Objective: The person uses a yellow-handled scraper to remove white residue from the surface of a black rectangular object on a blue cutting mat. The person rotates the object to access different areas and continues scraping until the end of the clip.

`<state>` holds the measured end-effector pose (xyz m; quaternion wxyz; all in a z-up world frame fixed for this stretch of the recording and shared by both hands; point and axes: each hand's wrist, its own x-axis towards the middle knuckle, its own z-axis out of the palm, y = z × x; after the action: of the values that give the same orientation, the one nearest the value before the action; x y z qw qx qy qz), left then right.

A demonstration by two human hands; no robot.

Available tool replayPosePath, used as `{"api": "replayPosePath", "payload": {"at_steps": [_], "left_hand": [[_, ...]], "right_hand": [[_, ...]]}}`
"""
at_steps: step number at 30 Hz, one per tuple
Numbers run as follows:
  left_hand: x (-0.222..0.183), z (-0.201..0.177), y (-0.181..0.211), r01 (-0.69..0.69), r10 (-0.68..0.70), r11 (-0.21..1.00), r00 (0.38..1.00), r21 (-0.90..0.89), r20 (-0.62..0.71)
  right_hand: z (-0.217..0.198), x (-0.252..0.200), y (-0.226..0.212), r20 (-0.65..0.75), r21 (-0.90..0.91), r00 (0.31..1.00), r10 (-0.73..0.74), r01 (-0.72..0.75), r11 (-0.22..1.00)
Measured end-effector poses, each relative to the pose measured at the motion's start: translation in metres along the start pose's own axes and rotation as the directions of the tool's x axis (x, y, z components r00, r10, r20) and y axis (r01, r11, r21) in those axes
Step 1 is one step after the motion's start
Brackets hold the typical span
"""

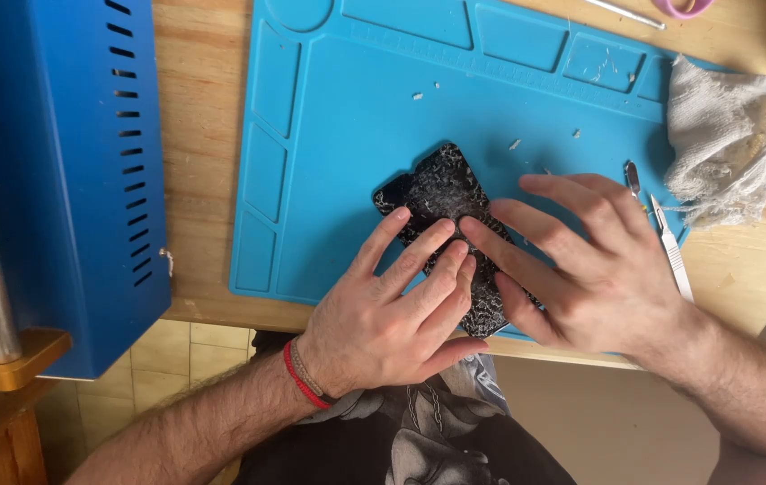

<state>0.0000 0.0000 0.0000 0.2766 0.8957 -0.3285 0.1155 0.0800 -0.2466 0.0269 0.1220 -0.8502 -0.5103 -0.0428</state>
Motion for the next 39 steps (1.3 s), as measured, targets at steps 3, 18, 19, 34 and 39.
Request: {"api": "replayPosePath", "payload": {"at_steps": [3,18,19,34,39], "left_hand": [[0.002,-0.003,-0.002,0.002,-0.002,1.0,1.0,0.001,0.023],[0.002,0.0,-0.001,0.004,-0.004,1.0,1.0,-0.01,0.004],[0.001,0.0,0.0,0.005,-0.005,1.0,1.0,-0.012,0.004],[0.003,-0.005,0.002,0.018,-0.019,0.999,1.0,-0.043,-0.004],[0.0,-0.004,0.001,0.008,-0.007,0.999,1.0,-0.033,0.024]], "right_hand": [[-0.007,-0.002,-0.001,-0.056,0.018,0.998,-0.006,0.007,1.0],[0.0,-0.014,-0.01,0.039,-0.035,0.994,0.1,-0.098,0.995],[-0.003,-0.014,-0.01,0.041,-0.035,0.994,0.101,-0.099,0.994],[-0.007,-0.008,-0.007,0.0,0.033,0.998,0.063,-0.063,0.997],[0.005,0.0,0.002,-0.066,0.41,0.961,0.268,-0.219,0.886]]}}
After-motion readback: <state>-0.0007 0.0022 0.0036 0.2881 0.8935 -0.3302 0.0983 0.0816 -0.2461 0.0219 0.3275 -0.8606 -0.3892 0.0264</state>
